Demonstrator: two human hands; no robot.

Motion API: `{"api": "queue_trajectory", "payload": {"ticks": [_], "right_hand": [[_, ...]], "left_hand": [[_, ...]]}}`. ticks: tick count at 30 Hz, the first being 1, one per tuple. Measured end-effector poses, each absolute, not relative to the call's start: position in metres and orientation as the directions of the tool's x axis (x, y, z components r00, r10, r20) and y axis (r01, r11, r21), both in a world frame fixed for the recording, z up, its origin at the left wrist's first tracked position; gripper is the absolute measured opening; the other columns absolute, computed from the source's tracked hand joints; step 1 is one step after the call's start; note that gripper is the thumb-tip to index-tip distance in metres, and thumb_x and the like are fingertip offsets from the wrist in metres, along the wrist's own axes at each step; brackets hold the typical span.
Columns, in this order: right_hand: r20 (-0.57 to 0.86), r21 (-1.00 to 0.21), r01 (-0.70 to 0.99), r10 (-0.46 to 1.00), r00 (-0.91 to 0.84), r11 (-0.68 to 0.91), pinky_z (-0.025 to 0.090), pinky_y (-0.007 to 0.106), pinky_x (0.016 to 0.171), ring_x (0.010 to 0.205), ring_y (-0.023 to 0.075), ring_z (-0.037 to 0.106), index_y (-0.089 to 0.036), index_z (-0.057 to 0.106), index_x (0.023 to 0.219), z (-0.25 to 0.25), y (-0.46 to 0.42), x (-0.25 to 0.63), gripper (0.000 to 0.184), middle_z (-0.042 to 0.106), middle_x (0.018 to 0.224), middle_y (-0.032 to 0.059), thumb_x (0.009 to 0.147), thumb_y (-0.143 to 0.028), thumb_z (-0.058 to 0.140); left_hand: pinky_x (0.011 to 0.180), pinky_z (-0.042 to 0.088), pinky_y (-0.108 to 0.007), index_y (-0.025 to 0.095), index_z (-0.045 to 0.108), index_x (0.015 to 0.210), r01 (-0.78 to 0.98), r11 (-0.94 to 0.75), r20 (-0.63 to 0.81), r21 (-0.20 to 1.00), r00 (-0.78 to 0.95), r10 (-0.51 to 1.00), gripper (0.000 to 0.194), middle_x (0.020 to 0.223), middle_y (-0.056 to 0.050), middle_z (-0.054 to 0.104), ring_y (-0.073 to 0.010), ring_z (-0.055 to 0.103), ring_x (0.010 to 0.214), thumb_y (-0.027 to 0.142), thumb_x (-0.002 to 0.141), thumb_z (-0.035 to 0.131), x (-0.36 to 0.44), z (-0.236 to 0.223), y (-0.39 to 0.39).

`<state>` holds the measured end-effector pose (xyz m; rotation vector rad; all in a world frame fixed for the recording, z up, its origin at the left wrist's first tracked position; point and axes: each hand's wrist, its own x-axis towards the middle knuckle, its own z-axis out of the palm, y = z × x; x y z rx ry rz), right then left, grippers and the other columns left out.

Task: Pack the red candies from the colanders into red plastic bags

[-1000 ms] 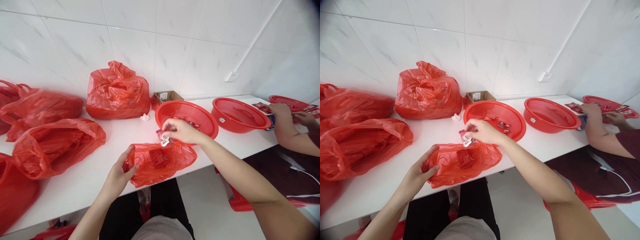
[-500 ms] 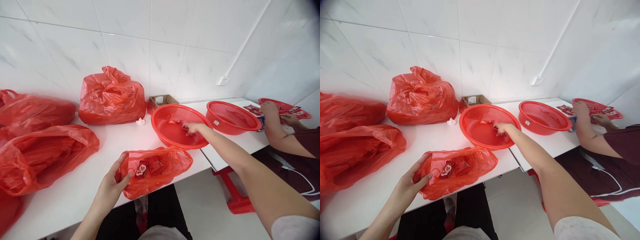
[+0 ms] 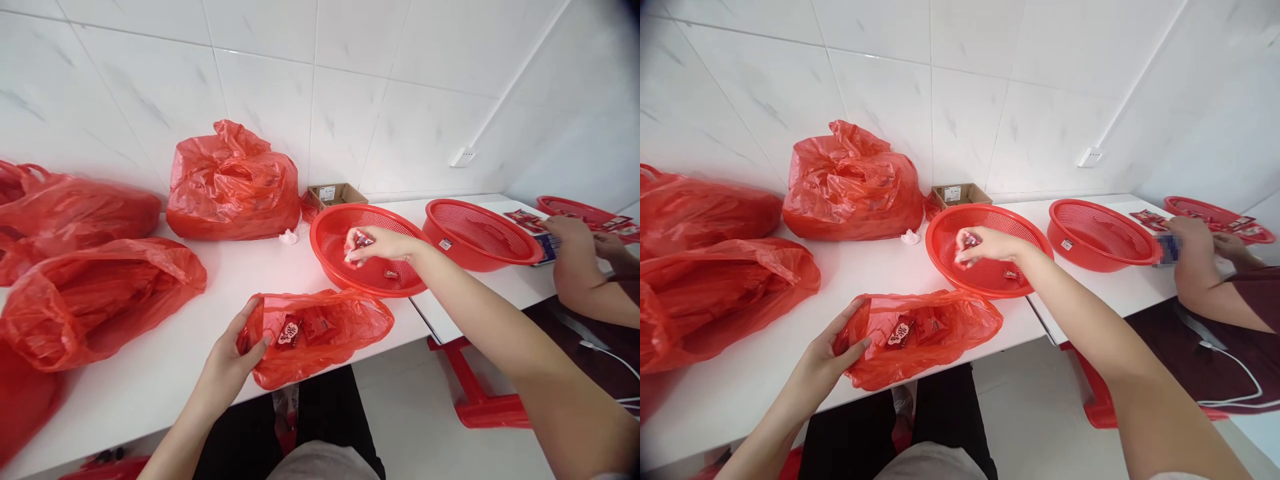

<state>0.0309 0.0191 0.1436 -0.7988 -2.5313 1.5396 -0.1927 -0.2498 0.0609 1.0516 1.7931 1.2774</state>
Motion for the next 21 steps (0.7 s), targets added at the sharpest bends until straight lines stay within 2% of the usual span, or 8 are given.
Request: {"api": "queue_trajectory", "payload": {"ticks": [2, 6, 8, 11, 14, 17, 19, 21], "right_hand": [[-0.156, -0.868, 0.285, 0.32, -0.934, 0.408, 0.05, 0.029, 0.072, 0.078, 0.0138, 0.062, -0.02, 0.046, 0.087, 0.149, -0.021, 0.009, 0.023, 0.064, 0.087, 0.0022, 0.081, -0.033, 0.064], [-0.143, -0.642, 0.322, 0.304, -0.942, 0.696, 0.037, 0.024, 0.058, 0.065, 0.0105, 0.046, -0.02, 0.043, 0.077, 0.148, -0.079, -0.023, 0.03, 0.054, 0.078, -0.0017, 0.08, -0.038, 0.067], [-0.172, -0.603, 0.348, 0.309, -0.935, 0.718, 0.034, 0.024, 0.056, 0.063, 0.0104, 0.043, -0.021, 0.041, 0.079, 0.145, -0.092, -0.031, 0.033, 0.051, 0.078, -0.002, 0.082, -0.042, 0.065], [-0.233, -0.626, 0.347, 0.257, -0.938, 0.698, 0.034, 0.025, 0.057, 0.066, 0.0119, 0.045, -0.021, 0.043, 0.087, 0.142, -0.099, -0.036, 0.031, 0.053, 0.082, -0.0004, 0.085, -0.046, 0.061], [-0.25, -0.617, 0.331, 0.222, -0.943, 0.714, 0.038, 0.025, 0.062, 0.078, 0.0151, 0.052, -0.021, 0.048, 0.1, 0.141, -0.104, -0.037, 0.04, 0.059, 0.098, 0.0032, 0.078, -0.048, 0.069], [-0.185, -0.661, 0.328, 0.277, -0.943, 0.675, 0.043, 0.027, 0.07, 0.088, 0.0165, 0.057, -0.025, 0.051, 0.115, 0.146, -0.098, -0.034, 0.052, 0.06, 0.112, 0.0042, 0.073, -0.046, 0.074], [-0.094, -0.662, 0.355, 0.396, -0.913, 0.661, 0.045, 0.027, 0.074, 0.088, 0.0161, 0.06, -0.025, 0.053, 0.115, 0.15, -0.078, -0.025, 0.045, 0.062, 0.112, 0.0041, 0.079, -0.046, 0.069], [-0.028, -0.554, 0.458, 0.534, -0.845, 0.695, 0.046, 0.029, 0.08, 0.094, 0.0169, 0.061, -0.024, 0.055, 0.113, 0.151, -0.044, -0.01, 0.034, 0.062, 0.113, 0.0047, 0.086, -0.045, 0.061]], "left_hand": [[0.113, 0.035, -0.035, 0.024, 0.039, 0.146, 0.229, 0.194, -0.086, 0.954, -0.413, 0.907, 0.074, 0.151, -0.003, 0.044, -0.0245, 0.043, 0.136, 0.044, 0.079, 0.062, -0.194, 0.06, -0.247], [0.11, 0.039, -0.034, 0.022, 0.032, 0.149, 0.2, 0.203, -0.117, 0.958, -0.374, 0.92, 0.078, 0.15, -0.005, 0.044, -0.0241, 0.047, 0.132, 0.043, 0.081, 0.062, -0.195, 0.062, -0.246], [0.107, 0.041, -0.034, 0.022, 0.032, 0.149, 0.178, 0.201, -0.121, 0.963, -0.382, 0.916, 0.077, 0.15, -0.006, 0.044, -0.0237, 0.049, 0.13, 0.042, 0.081, 0.062, -0.195, 0.065, -0.248], [0.106, 0.043, -0.036, 0.022, 0.033, 0.149, 0.173, 0.204, -0.122, 0.964, -0.397, 0.91, 0.076, 0.149, -0.007, 0.046, -0.0245, 0.052, 0.127, 0.041, 0.081, 0.062, -0.195, 0.067, -0.251], [0.105, 0.043, -0.038, 0.021, 0.032, 0.149, 0.173, 0.215, -0.131, 0.961, -0.4, 0.907, 0.077, 0.147, -0.009, 0.049, -0.0256, 0.055, 0.124, 0.04, 0.081, 0.062, -0.196, 0.066, -0.253], [0.106, 0.042, -0.037, 0.022, 0.031, 0.15, 0.188, 0.215, -0.124, 0.958, -0.403, 0.907, 0.077, 0.148, -0.008, 0.046, -0.0258, 0.051, 0.129, 0.039, 0.081, 0.062, -0.198, 0.062, -0.254], [0.112, 0.036, -0.035, 0.023, 0.034, 0.149, 0.202, 0.194, -0.098, 0.96, -0.406, 0.909, 0.075, 0.152, -0.006, 0.042, -0.0244, 0.043, 0.136, 0.038, 0.081, 0.061, -0.198, 0.06, -0.255], [0.116, 0.03, -0.034, 0.024, 0.037, 0.147, 0.218, 0.173, -0.067, 0.961, -0.42, 0.905, 0.071, 0.154, -0.004, 0.039, -0.023, 0.037, 0.14, 0.037, 0.081, 0.061, -0.199, 0.058, -0.257]]}}
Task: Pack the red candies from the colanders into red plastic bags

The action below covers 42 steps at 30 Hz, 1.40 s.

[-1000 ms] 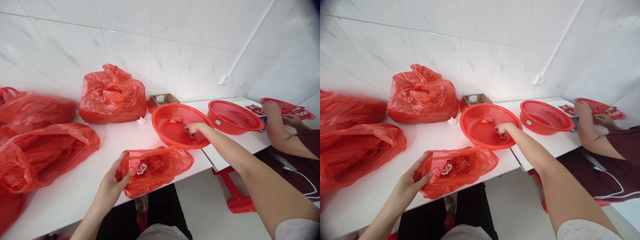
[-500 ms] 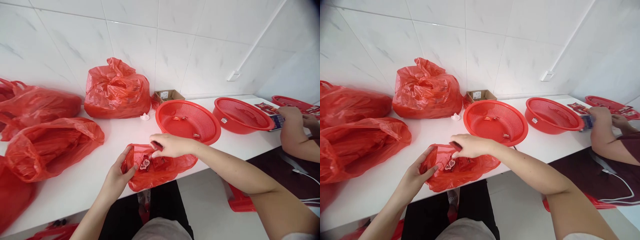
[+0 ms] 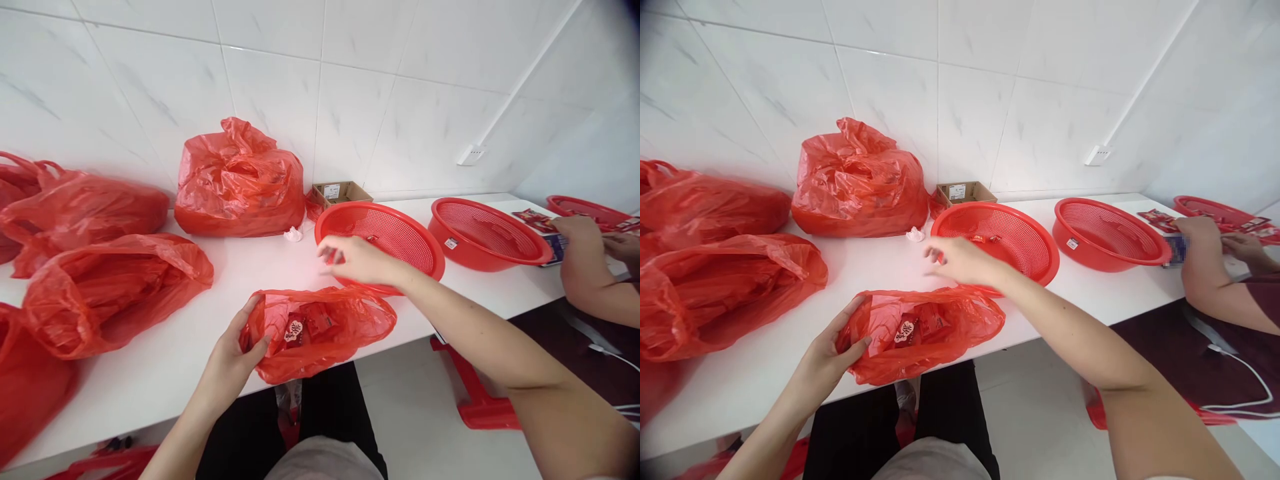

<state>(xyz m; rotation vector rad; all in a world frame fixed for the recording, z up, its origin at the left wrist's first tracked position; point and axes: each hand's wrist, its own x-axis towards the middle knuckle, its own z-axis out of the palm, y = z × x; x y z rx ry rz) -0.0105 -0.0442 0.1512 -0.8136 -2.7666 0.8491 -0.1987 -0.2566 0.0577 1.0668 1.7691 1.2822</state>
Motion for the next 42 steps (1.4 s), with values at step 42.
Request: {"api": "queue_trajectory", "payload": {"ticks": [42], "right_hand": [[-0.719, -0.074, 0.777, 0.507, -0.476, 0.625, 0.045, 0.031, 0.061, 0.074, 0.023, 0.064, -0.018, 0.067, 0.082, 0.092, 0.034, 0.032, 0.022, 0.067, 0.083, 0.0063, 0.061, -0.011, 0.071]], "left_hand": [[0.118, 0.025, -0.039, 0.025, 0.033, 0.149, 0.2, 0.206, -0.105, 0.958, -0.423, 0.9, 0.075, 0.155, -0.004, 0.037, -0.0235, 0.036, 0.141, 0.037, 0.082, 0.061, -0.201, 0.054, -0.261]]}}
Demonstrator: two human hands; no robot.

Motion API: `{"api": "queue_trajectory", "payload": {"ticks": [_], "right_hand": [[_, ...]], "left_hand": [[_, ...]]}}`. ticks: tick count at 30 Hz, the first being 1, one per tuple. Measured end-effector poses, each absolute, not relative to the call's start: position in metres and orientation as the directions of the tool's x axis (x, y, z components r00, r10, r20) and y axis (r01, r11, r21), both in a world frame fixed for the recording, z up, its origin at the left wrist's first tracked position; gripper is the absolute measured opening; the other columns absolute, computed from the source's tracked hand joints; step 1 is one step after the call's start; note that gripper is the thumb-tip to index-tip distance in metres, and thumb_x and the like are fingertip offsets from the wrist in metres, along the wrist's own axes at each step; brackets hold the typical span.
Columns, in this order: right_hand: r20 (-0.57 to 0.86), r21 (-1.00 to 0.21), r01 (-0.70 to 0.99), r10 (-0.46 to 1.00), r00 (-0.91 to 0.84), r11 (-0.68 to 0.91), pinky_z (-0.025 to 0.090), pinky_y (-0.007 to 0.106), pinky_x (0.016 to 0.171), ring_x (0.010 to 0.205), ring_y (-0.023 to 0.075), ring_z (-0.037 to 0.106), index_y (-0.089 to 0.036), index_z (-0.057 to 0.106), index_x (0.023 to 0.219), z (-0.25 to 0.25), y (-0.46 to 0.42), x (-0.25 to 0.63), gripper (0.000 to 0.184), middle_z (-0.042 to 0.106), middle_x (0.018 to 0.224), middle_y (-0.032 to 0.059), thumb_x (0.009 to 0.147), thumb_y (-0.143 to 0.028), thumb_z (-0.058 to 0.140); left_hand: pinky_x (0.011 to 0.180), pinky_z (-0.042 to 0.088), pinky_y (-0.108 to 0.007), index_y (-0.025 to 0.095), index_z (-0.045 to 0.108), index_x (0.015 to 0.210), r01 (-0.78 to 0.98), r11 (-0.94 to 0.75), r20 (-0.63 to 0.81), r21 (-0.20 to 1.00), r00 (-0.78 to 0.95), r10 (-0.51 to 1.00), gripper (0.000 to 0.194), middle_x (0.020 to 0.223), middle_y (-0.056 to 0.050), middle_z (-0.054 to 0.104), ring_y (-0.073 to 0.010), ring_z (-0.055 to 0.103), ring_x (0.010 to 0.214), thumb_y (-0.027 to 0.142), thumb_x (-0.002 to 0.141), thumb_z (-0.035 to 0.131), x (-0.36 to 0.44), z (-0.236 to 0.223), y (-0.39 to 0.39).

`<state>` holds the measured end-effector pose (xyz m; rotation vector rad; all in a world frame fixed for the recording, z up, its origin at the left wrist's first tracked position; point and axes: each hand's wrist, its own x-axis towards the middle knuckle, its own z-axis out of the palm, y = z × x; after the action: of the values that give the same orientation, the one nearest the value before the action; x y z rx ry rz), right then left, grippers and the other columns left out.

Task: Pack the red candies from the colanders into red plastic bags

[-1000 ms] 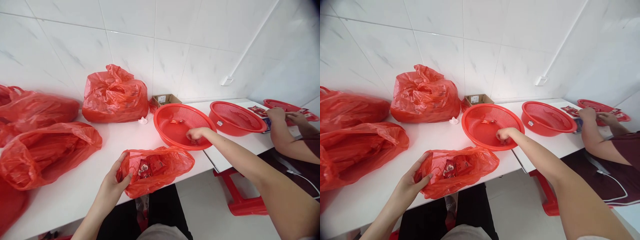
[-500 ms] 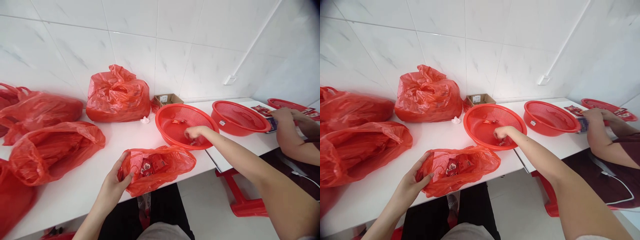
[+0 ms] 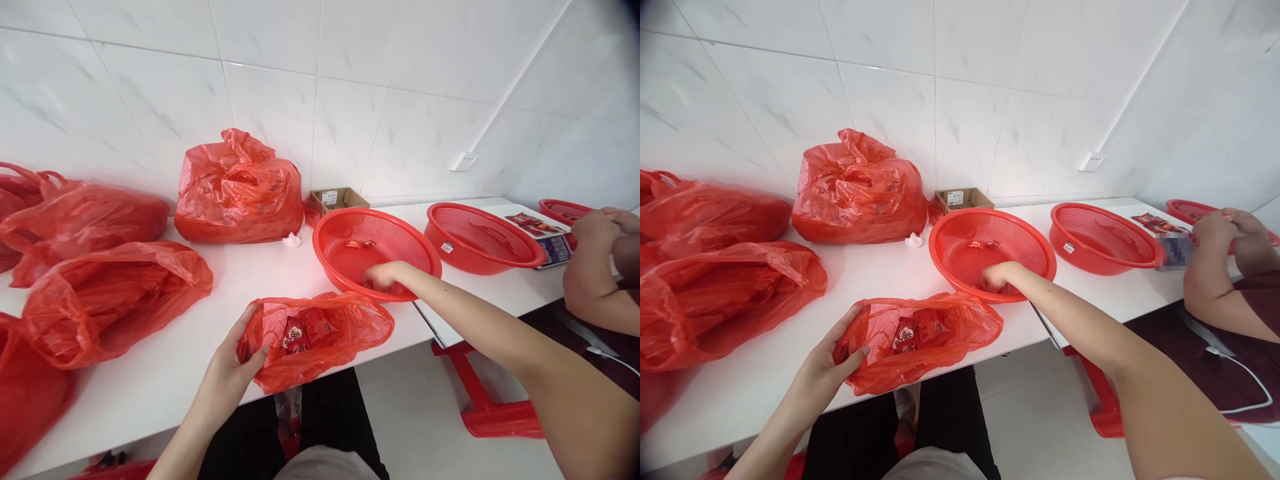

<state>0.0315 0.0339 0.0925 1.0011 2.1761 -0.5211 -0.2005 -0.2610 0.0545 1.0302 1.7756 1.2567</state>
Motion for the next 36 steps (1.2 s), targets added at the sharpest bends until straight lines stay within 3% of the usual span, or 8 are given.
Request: {"api": "queue_trajectory", "payload": {"ticks": [5, 10, 13, 20, 25, 28, 31, 36], "right_hand": [[-0.76, -0.074, 0.785, 0.474, -0.444, 0.616, 0.046, 0.029, 0.061, 0.074, 0.0206, 0.064, -0.02, 0.066, 0.084, 0.083, 0.038, 0.035, 0.019, 0.067, 0.084, 0.0037, 0.066, -0.014, 0.067], [-0.704, 0.129, 0.8, 0.622, -0.343, 0.587, 0.047, 0.041, 0.07, 0.09, 0.0349, 0.063, -0.015, 0.063, 0.071, 0.086, 0.046, 0.037, 0.014, 0.063, 0.082, 0.0125, 0.063, -0.022, 0.074], [-0.741, 0.188, 0.812, 0.623, -0.252, 0.552, 0.047, 0.045, 0.07, 0.085, 0.0363, 0.064, -0.014, 0.06, 0.061, 0.086, 0.051, 0.045, 0.013, 0.062, 0.072, 0.0121, 0.06, -0.017, 0.074], [-0.859, -0.063, 0.868, 0.416, -0.299, 0.492, 0.05, 0.031, 0.061, 0.071, 0.0221, 0.066, -0.015, 0.065, 0.082, 0.085, 0.043, 0.053, 0.019, 0.067, 0.079, 0.0064, 0.066, -0.023, 0.071], [-0.754, -0.293, 0.809, 0.397, -0.523, 0.51, 0.048, 0.027, 0.063, 0.076, 0.0178, 0.064, -0.022, 0.06, 0.105, 0.088, 0.021, 0.037, 0.032, 0.066, 0.098, 0.0057, 0.074, -0.027, 0.067], [-0.663, -0.335, 0.771, 0.446, -0.601, 0.541, 0.047, 0.029, 0.062, 0.076, 0.0192, 0.063, -0.022, 0.051, 0.118, 0.087, 0.011, 0.026, 0.043, 0.065, 0.101, 0.0078, 0.078, -0.034, 0.064], [-0.593, -0.342, 0.724, 0.46, -0.661, 0.599, 0.045, 0.03, 0.063, 0.078, 0.0207, 0.062, -0.025, 0.053, 0.114, 0.081, 0.008, 0.016, 0.037, 0.065, 0.1, 0.0063, 0.079, -0.032, 0.062], [-0.539, -0.358, 0.651, 0.421, -0.729, 0.67, 0.043, 0.03, 0.064, 0.077, 0.02, 0.062, -0.024, 0.063, 0.088, 0.087, 0.01, 0.007, 0.014, 0.067, 0.091, 0.003, 0.075, -0.018, 0.062]], "left_hand": [[0.117, 0.027, -0.04, 0.026, 0.034, 0.149, 0.193, 0.196, -0.097, 0.962, -0.429, 0.898, 0.073, 0.154, -0.005, 0.039, -0.0243, 0.039, 0.139, 0.037, 0.082, 0.062, -0.201, 0.055, -0.261], [0.119, 0.023, -0.039, 0.026, 0.033, 0.149, 0.193, 0.2, -0.101, 0.961, -0.426, 0.899, 0.071, 0.156, -0.003, 0.036, -0.0221, 0.034, 0.142, 0.038, 0.084, 0.06, -0.201, 0.053, -0.261], [0.12, 0.022, -0.04, 0.026, 0.033, 0.149, 0.199, 0.194, -0.095, 0.961, -0.423, 0.901, 0.072, 0.155, -0.004, 0.036, -0.0228, 0.034, 0.142, 0.036, 0.083, 0.061, -0.203, 0.05, -0.262], [0.12, 0.022, -0.04, 0.025, 0.033, 0.149, 0.187, 0.199, -0.104, 0.962, -0.423, 0.9, 0.073, 0.156, -0.005, 0.035, -0.0226, 0.033, 0.143, 0.038, 0.083, 0.061, -0.201, 0.05, -0.26], [0.12, 0.02, -0.04, 0.026, 0.033, 0.149, 0.21, 0.196, -0.092, 0.958, -0.422, 0.902, 0.071, 0.156, -0.004, 0.034, -0.0228, 0.031, 0.144, 0.039, 0.084, 0.06, -0.201, 0.049, -0.261], [0.12, 0.019, -0.042, 0.026, 0.033, 0.149, 0.228, 0.199, -0.087, 0.953, -0.425, 0.901, 0.071, 0.156, -0.005, 0.034, -0.0241, 0.031, 0.143, 0.04, 0.085, 0.061, -0.203, 0.046, -0.261], [0.12, 0.019, -0.041, 0.025, 0.032, 0.149, 0.232, 0.198, -0.085, 0.952, -0.42, 0.904, 0.072, 0.156, -0.005, 0.034, -0.0233, 0.031, 0.143, 0.039, 0.085, 0.06, -0.202, 0.046, -0.261], [0.12, 0.02, -0.039, 0.025, 0.032, 0.149, 0.235, 0.207, -0.088, 0.95, -0.433, 0.897, 0.071, 0.156, -0.004, 0.034, -0.0213, 0.031, 0.143, 0.037, 0.084, 0.06, -0.2, 0.053, -0.264]]}}
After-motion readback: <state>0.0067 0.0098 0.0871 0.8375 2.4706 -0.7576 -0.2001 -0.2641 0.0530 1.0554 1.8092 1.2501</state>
